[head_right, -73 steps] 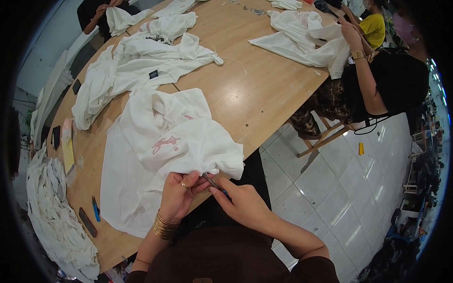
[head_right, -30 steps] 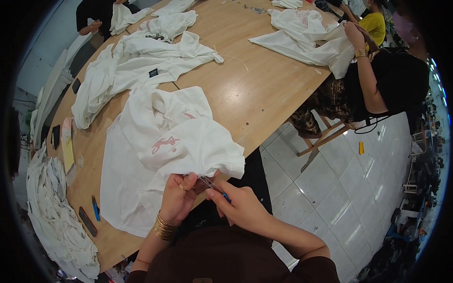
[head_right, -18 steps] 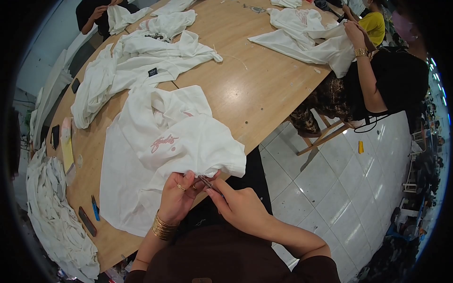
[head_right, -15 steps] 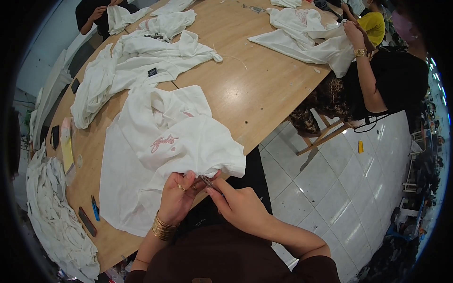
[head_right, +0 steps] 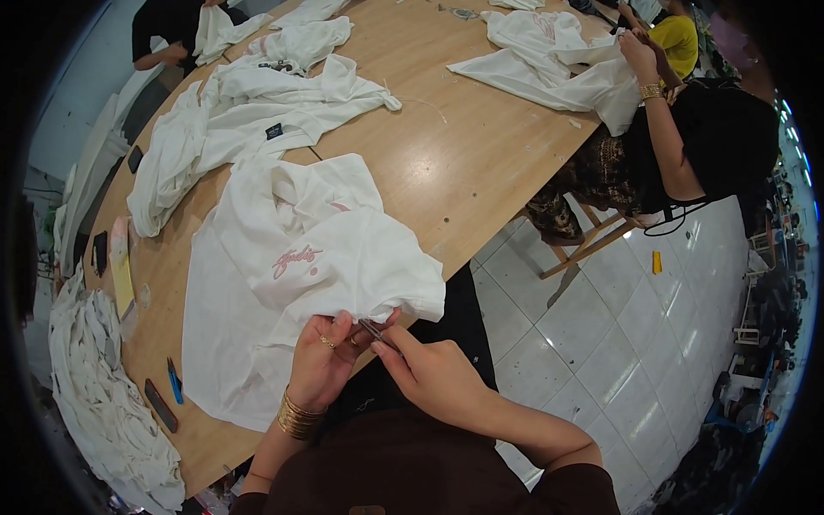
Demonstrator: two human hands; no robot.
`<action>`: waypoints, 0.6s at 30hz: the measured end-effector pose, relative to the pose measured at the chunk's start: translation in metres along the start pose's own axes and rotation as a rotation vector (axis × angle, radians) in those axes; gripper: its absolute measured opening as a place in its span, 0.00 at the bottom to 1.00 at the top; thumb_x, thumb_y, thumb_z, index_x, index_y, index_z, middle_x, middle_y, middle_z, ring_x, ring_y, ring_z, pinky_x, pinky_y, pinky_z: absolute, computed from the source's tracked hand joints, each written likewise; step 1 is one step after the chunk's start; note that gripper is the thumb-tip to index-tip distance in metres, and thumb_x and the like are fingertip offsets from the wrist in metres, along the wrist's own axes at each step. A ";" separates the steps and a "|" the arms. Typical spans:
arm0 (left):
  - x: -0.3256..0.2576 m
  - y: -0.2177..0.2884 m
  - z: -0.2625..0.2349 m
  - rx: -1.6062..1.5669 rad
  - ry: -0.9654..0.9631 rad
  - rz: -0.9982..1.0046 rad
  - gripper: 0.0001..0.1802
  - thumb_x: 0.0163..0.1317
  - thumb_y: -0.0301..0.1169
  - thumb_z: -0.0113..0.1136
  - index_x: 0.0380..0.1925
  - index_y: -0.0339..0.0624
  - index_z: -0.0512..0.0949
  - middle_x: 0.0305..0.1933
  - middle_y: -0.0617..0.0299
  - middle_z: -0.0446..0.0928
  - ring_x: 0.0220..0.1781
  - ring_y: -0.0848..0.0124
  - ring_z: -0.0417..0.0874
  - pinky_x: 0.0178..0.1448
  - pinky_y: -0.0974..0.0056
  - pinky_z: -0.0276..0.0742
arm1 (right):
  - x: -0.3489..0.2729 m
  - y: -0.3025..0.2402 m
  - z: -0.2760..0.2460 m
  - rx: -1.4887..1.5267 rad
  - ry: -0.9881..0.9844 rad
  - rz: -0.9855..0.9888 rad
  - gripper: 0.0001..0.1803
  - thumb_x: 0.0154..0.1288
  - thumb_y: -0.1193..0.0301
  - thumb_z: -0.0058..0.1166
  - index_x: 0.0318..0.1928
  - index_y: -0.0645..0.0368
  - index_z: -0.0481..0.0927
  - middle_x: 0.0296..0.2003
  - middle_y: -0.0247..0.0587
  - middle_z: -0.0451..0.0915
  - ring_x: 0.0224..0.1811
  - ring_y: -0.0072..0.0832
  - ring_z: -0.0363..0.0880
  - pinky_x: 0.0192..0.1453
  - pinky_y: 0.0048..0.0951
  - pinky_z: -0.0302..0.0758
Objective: Trim excess threads and perform quality control on white garments using scissors.
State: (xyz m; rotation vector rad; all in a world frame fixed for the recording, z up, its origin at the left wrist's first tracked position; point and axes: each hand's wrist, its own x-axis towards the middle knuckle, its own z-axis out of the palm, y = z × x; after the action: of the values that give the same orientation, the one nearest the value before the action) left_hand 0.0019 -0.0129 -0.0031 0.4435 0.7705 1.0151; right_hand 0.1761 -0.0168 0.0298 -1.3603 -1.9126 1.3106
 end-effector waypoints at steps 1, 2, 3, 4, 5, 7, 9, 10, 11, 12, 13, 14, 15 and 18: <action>0.000 0.000 0.000 -0.002 0.013 -0.012 0.14 0.69 0.35 0.50 0.42 0.33 0.74 0.48 0.56 0.77 0.48 0.68 0.78 0.54 0.61 0.73 | 0.000 0.001 0.002 0.031 0.033 -0.024 0.08 0.67 0.69 0.49 0.41 0.61 0.71 0.16 0.48 0.73 0.17 0.46 0.74 0.18 0.40 0.69; 0.000 0.000 0.001 -0.001 0.013 -0.013 0.14 0.69 0.35 0.50 0.42 0.33 0.74 0.48 0.56 0.77 0.48 0.68 0.78 0.54 0.61 0.73 | 0.000 0.002 0.003 0.031 0.034 -0.023 0.08 0.67 0.69 0.49 0.41 0.61 0.71 0.16 0.48 0.73 0.17 0.46 0.74 0.18 0.40 0.69; 0.000 0.001 0.005 -0.015 0.026 0.000 0.14 0.69 0.34 0.50 0.41 0.33 0.74 0.48 0.56 0.76 0.48 0.68 0.78 0.54 0.61 0.73 | 0.000 0.003 0.004 0.014 0.060 -0.053 0.08 0.67 0.69 0.49 0.40 0.61 0.71 0.15 0.48 0.73 0.17 0.46 0.74 0.18 0.40 0.69; 0.000 0.002 0.006 -0.030 0.041 0.013 0.13 0.69 0.34 0.50 0.41 0.33 0.74 0.48 0.56 0.76 0.48 0.68 0.78 0.54 0.61 0.73 | 0.000 0.004 0.005 -0.004 0.086 -0.083 0.07 0.66 0.69 0.49 0.39 0.61 0.71 0.15 0.48 0.73 0.16 0.46 0.74 0.18 0.40 0.68; 0.000 0.001 0.004 -0.029 0.041 0.013 0.13 0.69 0.34 0.50 0.41 0.33 0.74 0.48 0.56 0.76 0.48 0.68 0.78 0.54 0.61 0.73 | 0.001 0.004 0.006 -0.003 0.086 -0.084 0.07 0.66 0.69 0.49 0.39 0.61 0.71 0.15 0.48 0.73 0.16 0.46 0.74 0.18 0.40 0.68; -0.001 -0.003 -0.002 -0.026 0.020 0.018 0.13 0.69 0.34 0.49 0.42 0.33 0.73 0.50 0.55 0.76 0.50 0.67 0.78 0.55 0.60 0.73 | 0.001 0.004 0.007 -0.017 0.121 -0.113 0.07 0.66 0.70 0.50 0.38 0.60 0.71 0.15 0.47 0.73 0.16 0.45 0.74 0.18 0.39 0.68; 0.000 0.000 0.003 -0.016 0.010 0.016 0.14 0.69 0.34 0.49 0.45 0.33 0.72 0.51 0.55 0.76 0.51 0.66 0.78 0.56 0.60 0.73 | 0.002 0.004 0.008 -0.014 0.124 -0.103 0.07 0.66 0.70 0.50 0.37 0.60 0.71 0.15 0.46 0.73 0.16 0.44 0.74 0.17 0.39 0.68; 0.000 0.001 0.005 -0.006 0.001 0.014 0.14 0.69 0.34 0.48 0.47 0.34 0.71 0.52 0.54 0.75 0.53 0.65 0.77 0.57 0.60 0.72 | 0.002 0.004 0.008 -0.011 0.128 -0.094 0.07 0.66 0.70 0.50 0.37 0.60 0.71 0.14 0.46 0.73 0.15 0.44 0.74 0.17 0.39 0.68; 0.000 0.001 0.007 -0.006 0.001 0.014 0.14 0.69 0.34 0.48 0.47 0.34 0.71 0.52 0.54 0.75 0.53 0.65 0.77 0.57 0.60 0.72 | 0.002 0.004 0.008 -0.011 0.128 -0.094 0.07 0.66 0.70 0.50 0.37 0.60 0.71 0.14 0.46 0.73 0.15 0.44 0.74 0.17 0.39 0.68; -0.001 0.000 0.008 -0.011 0.007 0.017 0.16 0.69 0.34 0.48 0.50 0.34 0.69 0.53 0.54 0.75 0.54 0.64 0.77 0.57 0.60 0.72 | 0.003 0.004 0.008 -0.015 0.132 -0.100 0.06 0.66 0.70 0.50 0.37 0.60 0.71 0.14 0.45 0.72 0.15 0.43 0.74 0.17 0.38 0.68; -0.001 0.000 0.008 -0.017 0.012 0.021 0.17 0.70 0.34 0.47 0.53 0.34 0.67 0.54 0.53 0.74 0.56 0.64 0.76 0.58 0.59 0.71 | 0.003 0.005 0.008 -0.019 0.135 -0.106 0.06 0.66 0.70 0.50 0.36 0.60 0.71 0.14 0.44 0.72 0.15 0.42 0.74 0.17 0.38 0.67; -0.001 0.000 0.009 -0.017 0.012 0.021 0.17 0.70 0.34 0.47 0.53 0.34 0.67 0.54 0.53 0.74 0.56 0.64 0.76 0.58 0.59 0.71 | 0.003 0.005 0.008 -0.019 0.135 -0.106 0.06 0.66 0.70 0.50 0.36 0.60 0.71 0.14 0.44 0.72 0.15 0.42 0.74 0.17 0.38 0.67; 0.000 0.000 0.009 -0.013 0.004 0.019 0.18 0.70 0.34 0.47 0.55 0.34 0.66 0.55 0.53 0.74 0.57 0.63 0.76 0.59 0.59 0.70 | 0.003 0.005 0.008 -0.035 0.148 -0.127 0.06 0.66 0.70 0.51 0.36 0.60 0.71 0.14 0.44 0.72 0.14 0.41 0.74 0.16 0.37 0.67; 0.000 0.003 0.011 -0.014 -0.007 0.012 0.20 0.70 0.34 0.46 0.57 0.34 0.64 0.56 0.52 0.74 0.58 0.61 0.75 0.59 0.59 0.70 | 0.004 0.004 0.007 -0.077 0.171 -0.165 0.06 0.65 0.71 0.51 0.36 0.60 0.71 0.13 0.43 0.71 0.14 0.40 0.73 0.16 0.36 0.67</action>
State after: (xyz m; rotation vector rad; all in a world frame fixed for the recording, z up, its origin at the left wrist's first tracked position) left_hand 0.0089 -0.0111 0.0060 0.4400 0.7544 1.0288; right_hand 0.1710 -0.0165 0.0220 -1.2765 -1.9293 1.0189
